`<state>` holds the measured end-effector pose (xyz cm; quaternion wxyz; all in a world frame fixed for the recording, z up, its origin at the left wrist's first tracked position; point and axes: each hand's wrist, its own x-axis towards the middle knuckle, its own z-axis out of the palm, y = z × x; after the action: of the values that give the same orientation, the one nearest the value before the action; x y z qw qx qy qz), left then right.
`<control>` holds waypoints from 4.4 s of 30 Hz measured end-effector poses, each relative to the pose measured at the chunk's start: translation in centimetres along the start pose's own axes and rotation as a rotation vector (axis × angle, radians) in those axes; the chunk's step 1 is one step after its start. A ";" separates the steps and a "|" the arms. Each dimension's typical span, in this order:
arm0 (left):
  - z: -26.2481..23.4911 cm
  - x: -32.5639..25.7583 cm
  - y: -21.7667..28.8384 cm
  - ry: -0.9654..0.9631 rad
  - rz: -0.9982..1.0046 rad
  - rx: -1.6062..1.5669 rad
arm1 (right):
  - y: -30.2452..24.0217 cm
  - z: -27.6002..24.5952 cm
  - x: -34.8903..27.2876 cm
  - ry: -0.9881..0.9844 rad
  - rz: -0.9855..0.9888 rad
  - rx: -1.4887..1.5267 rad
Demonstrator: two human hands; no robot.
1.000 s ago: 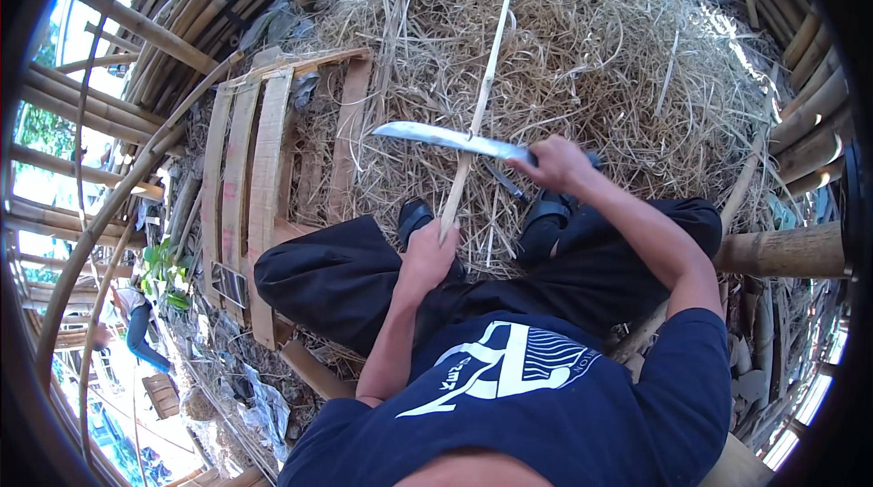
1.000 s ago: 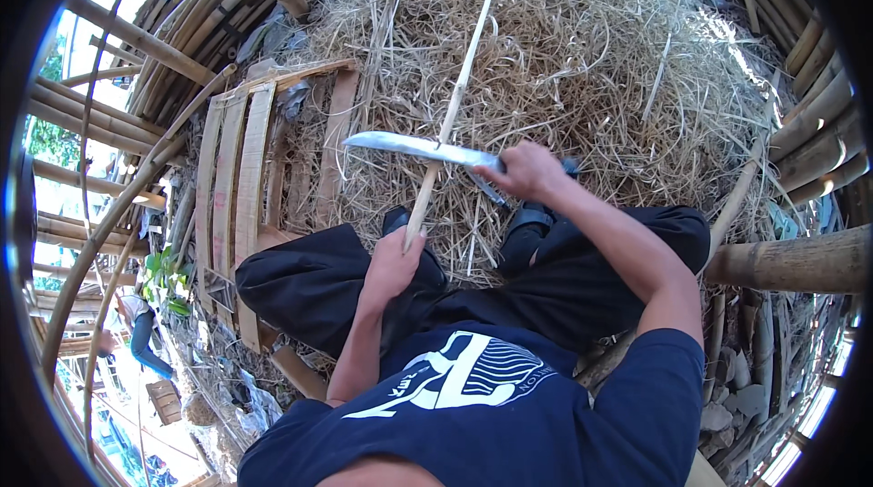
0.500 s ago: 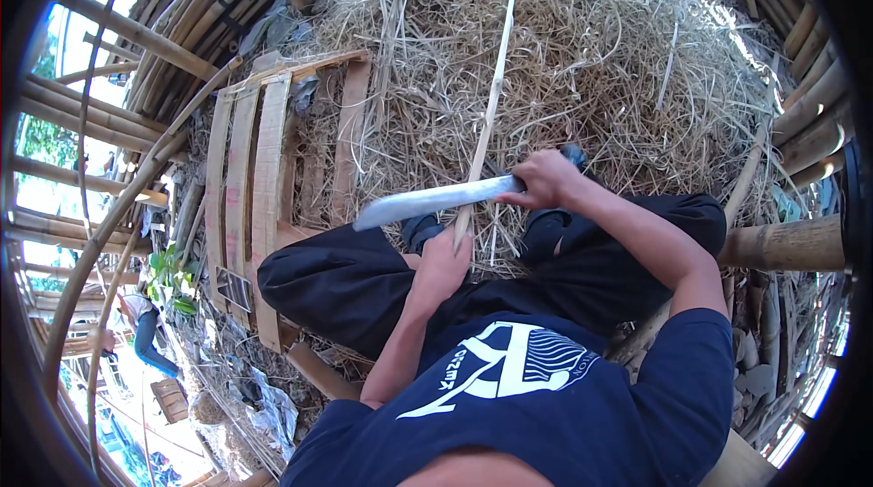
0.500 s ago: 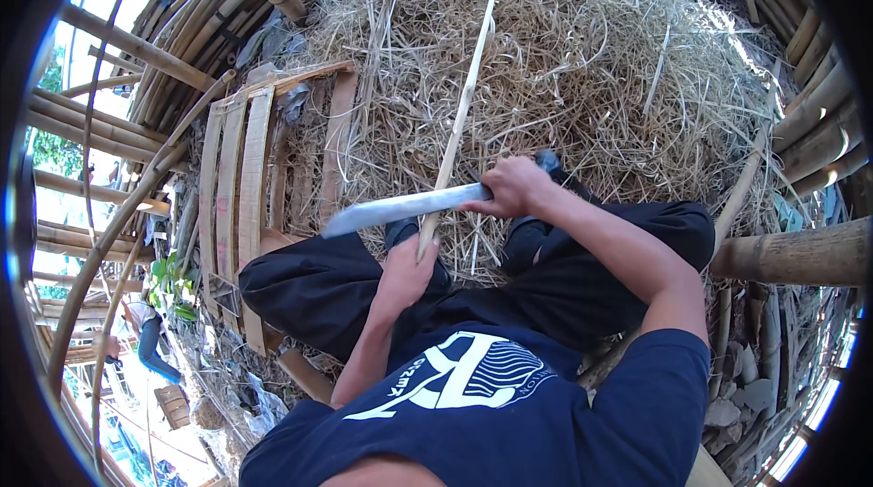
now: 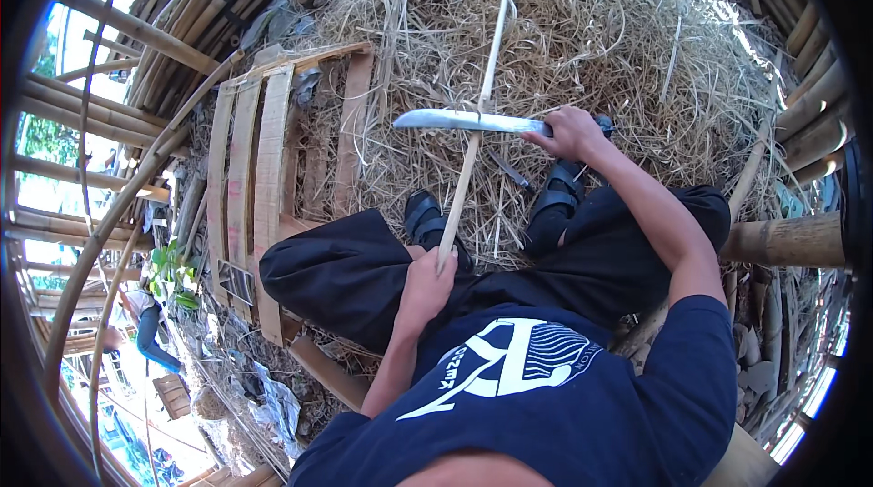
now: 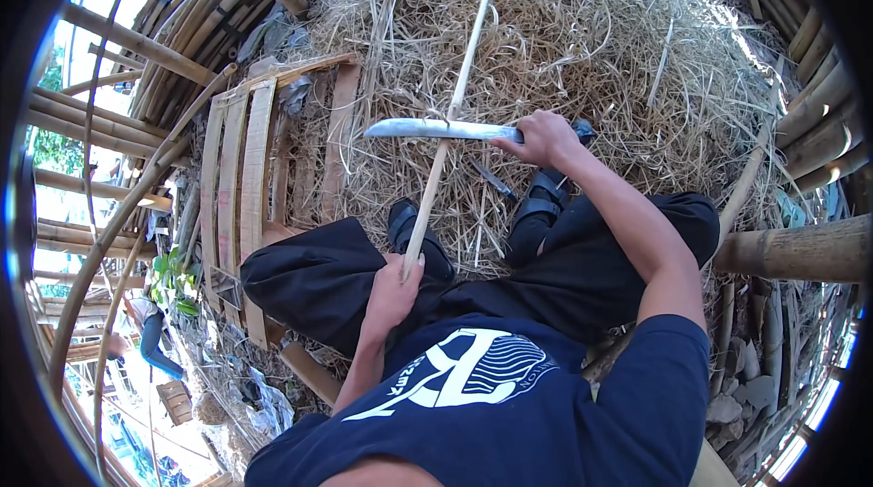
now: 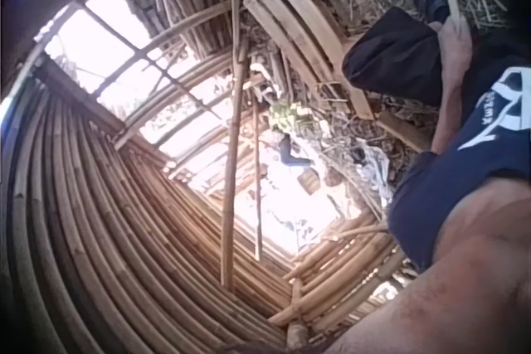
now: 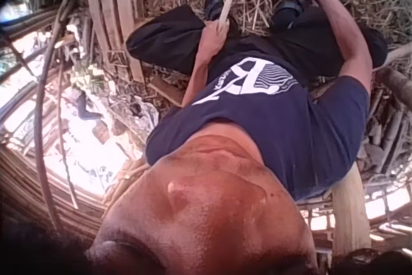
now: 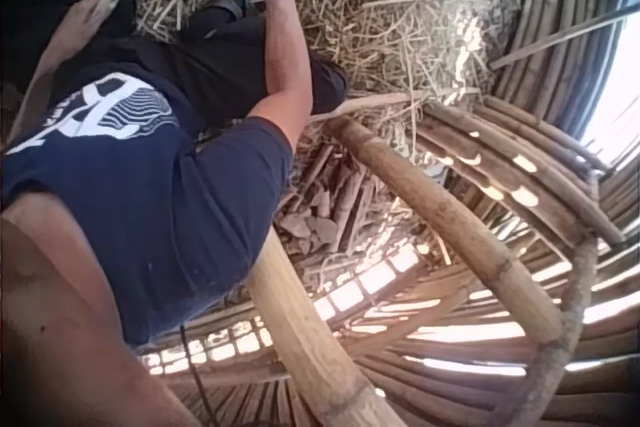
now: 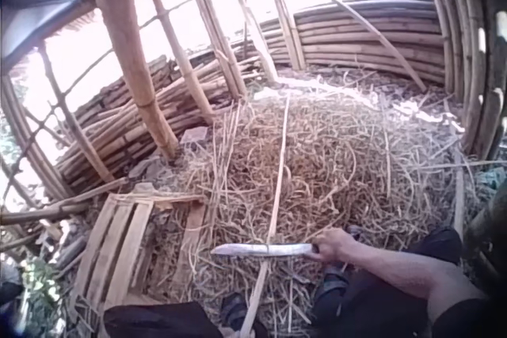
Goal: The person uses a machete to shave and smooth a thin strip of wood while sitting over a pile of straw.
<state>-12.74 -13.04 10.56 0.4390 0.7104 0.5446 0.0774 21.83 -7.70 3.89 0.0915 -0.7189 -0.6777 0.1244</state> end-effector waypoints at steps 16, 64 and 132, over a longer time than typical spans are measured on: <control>0.3 -1.7 -0.4 -0.099 -0.089 -0.083 | -3.6 -1.1 -1.5 -0.163 0.212 0.307; 2.5 5.2 -3.8 -0.349 -0.127 -0.674 | -6.4 -1.1 -4.2 -0.199 0.169 0.224; 4.7 6.7 -3.6 -0.305 -0.093 -0.610 | -3.0 -0.3 0.0 -0.156 0.263 0.117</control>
<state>-9.90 -9.88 2.75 0.7109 0.5241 0.4561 0.1095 19.05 -7.44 5.08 0.0633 -0.7830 -0.5745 0.2300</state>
